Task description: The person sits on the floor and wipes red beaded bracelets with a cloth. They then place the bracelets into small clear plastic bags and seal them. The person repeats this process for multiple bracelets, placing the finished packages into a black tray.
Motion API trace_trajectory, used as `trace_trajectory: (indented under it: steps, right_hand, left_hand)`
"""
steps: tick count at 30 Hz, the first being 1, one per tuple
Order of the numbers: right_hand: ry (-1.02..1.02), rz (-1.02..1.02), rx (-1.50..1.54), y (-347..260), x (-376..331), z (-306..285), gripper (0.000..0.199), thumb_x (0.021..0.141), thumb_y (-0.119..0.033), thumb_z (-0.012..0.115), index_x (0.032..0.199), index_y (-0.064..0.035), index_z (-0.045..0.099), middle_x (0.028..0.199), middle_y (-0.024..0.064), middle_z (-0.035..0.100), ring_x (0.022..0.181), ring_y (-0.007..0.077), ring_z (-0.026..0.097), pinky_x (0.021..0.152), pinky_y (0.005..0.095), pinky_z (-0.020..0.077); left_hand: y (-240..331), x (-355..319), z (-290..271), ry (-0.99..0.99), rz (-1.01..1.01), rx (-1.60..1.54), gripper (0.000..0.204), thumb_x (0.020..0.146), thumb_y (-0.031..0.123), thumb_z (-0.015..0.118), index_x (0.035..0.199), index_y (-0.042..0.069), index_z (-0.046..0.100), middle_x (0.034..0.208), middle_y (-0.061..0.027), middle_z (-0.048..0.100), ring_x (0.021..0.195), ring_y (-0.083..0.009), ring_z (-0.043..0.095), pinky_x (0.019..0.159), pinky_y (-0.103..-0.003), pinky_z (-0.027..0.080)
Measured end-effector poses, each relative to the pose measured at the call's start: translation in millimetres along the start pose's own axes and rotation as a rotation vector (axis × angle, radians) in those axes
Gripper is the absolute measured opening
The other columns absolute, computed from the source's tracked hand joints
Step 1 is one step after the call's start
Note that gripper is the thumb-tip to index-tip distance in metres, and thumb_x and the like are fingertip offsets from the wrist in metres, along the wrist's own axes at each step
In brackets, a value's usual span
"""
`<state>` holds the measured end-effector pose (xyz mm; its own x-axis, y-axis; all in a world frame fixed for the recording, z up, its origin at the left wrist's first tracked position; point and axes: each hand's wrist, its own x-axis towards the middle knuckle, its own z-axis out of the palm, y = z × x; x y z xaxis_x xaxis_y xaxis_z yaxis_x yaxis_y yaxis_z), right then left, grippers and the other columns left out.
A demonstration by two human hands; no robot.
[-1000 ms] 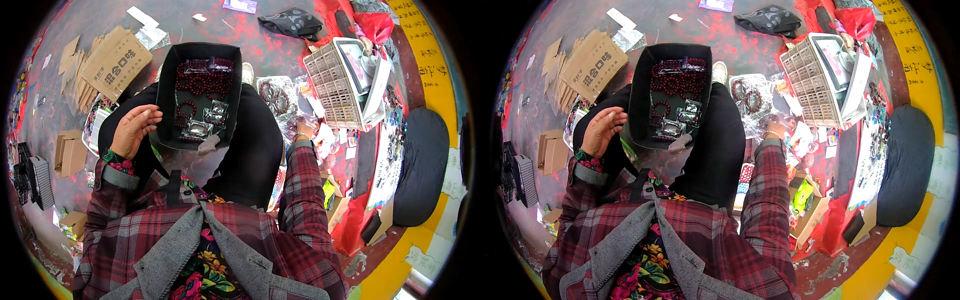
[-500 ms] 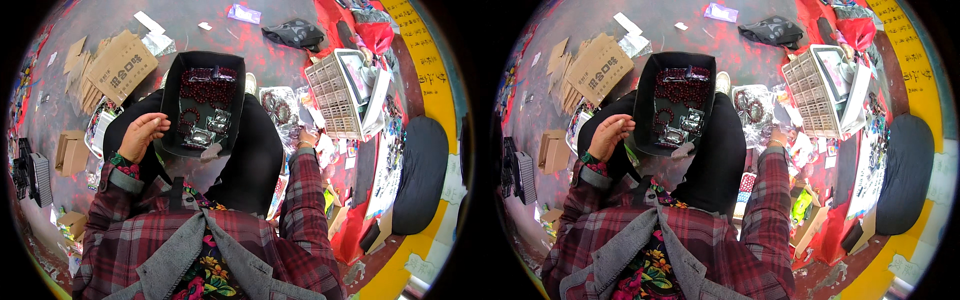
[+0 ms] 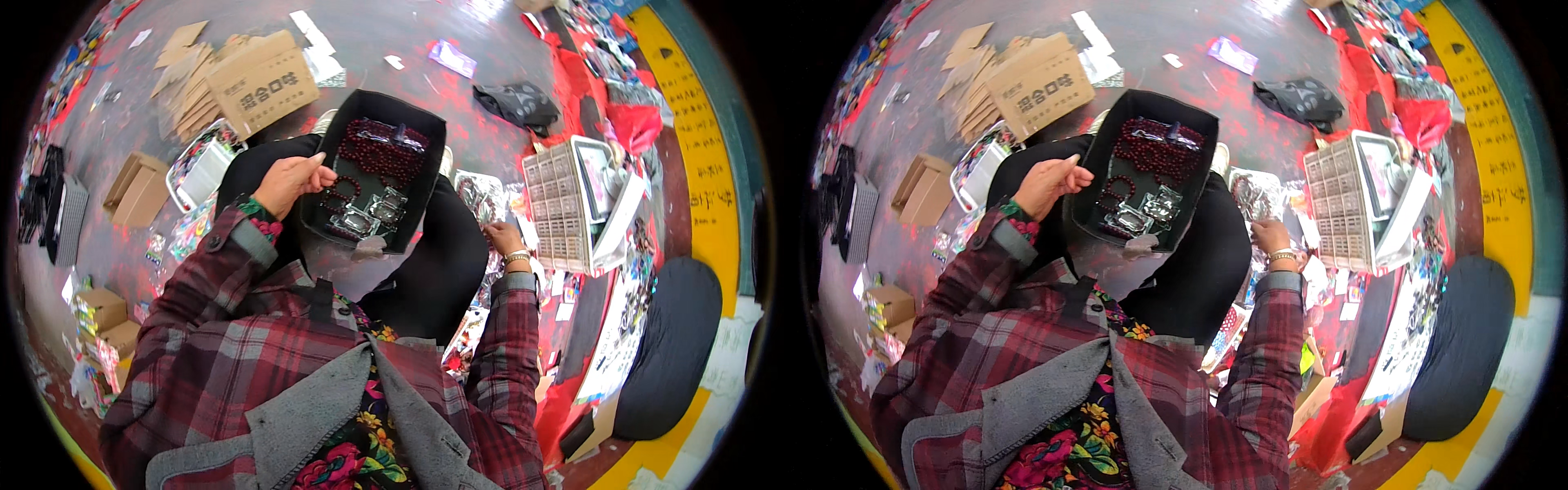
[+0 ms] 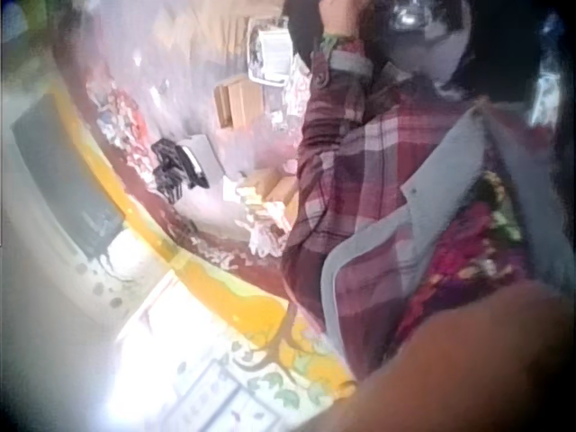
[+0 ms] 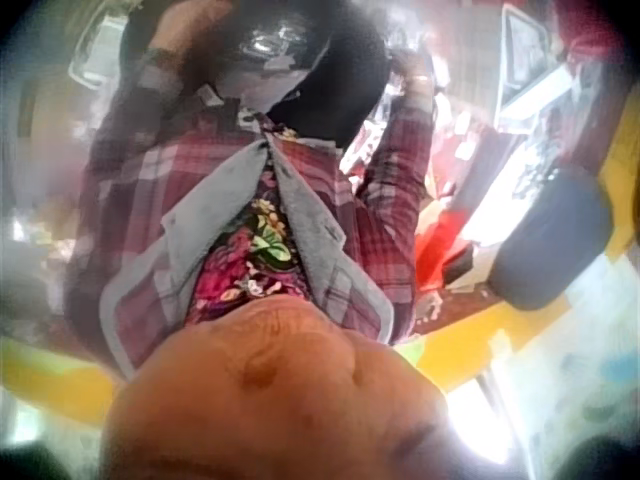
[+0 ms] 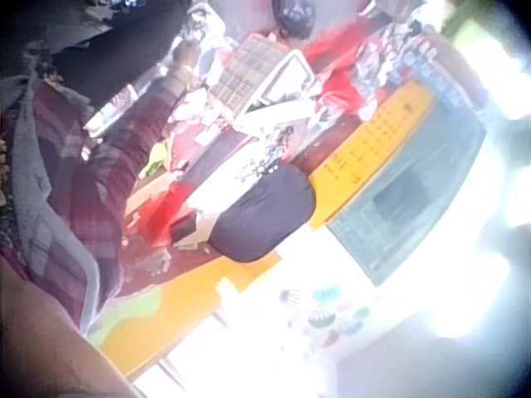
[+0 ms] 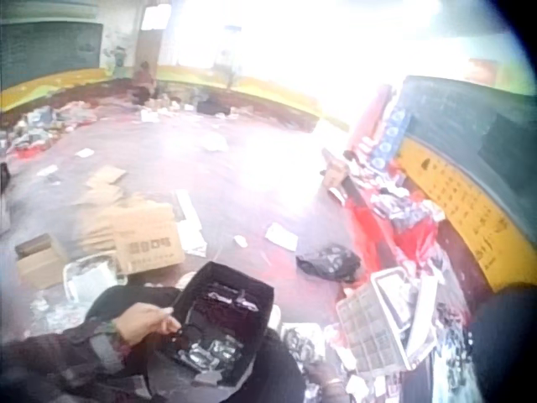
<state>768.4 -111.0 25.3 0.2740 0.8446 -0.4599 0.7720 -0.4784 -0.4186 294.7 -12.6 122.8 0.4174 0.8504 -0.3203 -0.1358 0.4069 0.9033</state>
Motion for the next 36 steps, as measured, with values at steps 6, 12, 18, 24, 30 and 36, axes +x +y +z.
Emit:
trace_trajectory:
  steps: [6,12,18,24,30,36]
  right_hand:
    - [0.306,-0.415,-0.297,-176.8,-71.4,6.4,0.027,0.079,-0.030,0.052,0.086,-0.0069,0.064,0.082,0.0171,0.063,0.079,0.0349,0.060,0.071,0.0434,0.0477]
    - [-0.247,-0.739,-0.570,-218.5,-129.7,136.2,0.018,0.077,-0.019,0.054,0.085,-0.0047,0.061,0.077,0.0167,0.062,0.076,0.0327,0.060,0.068,0.0414,0.0481]
    - [-0.493,-0.796,-0.489,-212.1,-150.0,174.7,0.019,0.083,-0.020,0.047,0.089,-0.0089,0.062,0.080,0.0181,0.062,0.078,0.0368,0.060,0.067,0.0457,0.0474]
    - [-0.474,-0.810,-0.624,-212.5,-142.5,180.6,0.017,0.082,-0.015,0.047,0.085,-0.0033,0.060,0.081,0.0204,0.061,0.078,0.0366,0.060,0.065,0.0444,0.0485]
    - [-0.507,-0.793,-0.555,-198.9,-127.0,189.2,0.031,0.086,-0.024,0.038,0.082,-0.0026,0.060,0.080,0.0231,0.060,0.075,0.0402,0.059,0.063,0.0486,0.0452]
    - [-0.556,-0.682,-0.569,-184.1,-115.0,197.3,0.035,0.087,-0.026,0.035,0.085,-0.0027,0.061,0.080,0.0234,0.061,0.074,0.0411,0.059,0.062,0.0492,0.0453]
  left_hand:
    - [5.2,-10.7,-18.6,0.098,0.152,-0.024,0.043,0.092,0.030,0.048,0.059,0.003,0.052,0.088,-0.0127,0.063,0.076,-0.0161,0.058,0.070,-0.026,0.046]
    - [22.5,-59.1,-78.9,0.274,0.410,0.126,0.029,0.092,0.024,0.047,0.088,-0.001,0.062,0.093,-0.0094,0.063,0.082,-0.0132,0.058,0.076,-0.026,0.045]
    - [-35.1,-101.6,-139.6,0.390,0.349,0.575,0.030,0.090,0.019,0.046,0.114,0.002,0.054,0.109,-0.0095,0.059,0.102,-0.0198,0.054,0.089,-0.030,0.040]
    - [-88.9,-114.9,-139.2,0.272,0.152,0.394,0.044,0.095,0.032,0.036,0.121,-0.003,0.047,0.117,-0.0135,0.054,0.110,-0.0224,0.050,0.095,-0.028,0.035]
    - [-89.7,-89.6,-199.1,0.492,-0.035,0.603,0.029,0.084,0.031,0.052,0.094,0.007,0.065,0.079,-0.0127,0.064,0.078,-0.0241,0.061,0.073,-0.033,0.047]
    - [-130.3,-48.8,-336.3,1.004,-0.175,0.897,0.020,0.078,0.022,0.054,0.084,0.009,0.068,0.083,-0.0118,0.066,0.078,-0.0267,0.063,0.069,-0.037,0.049]
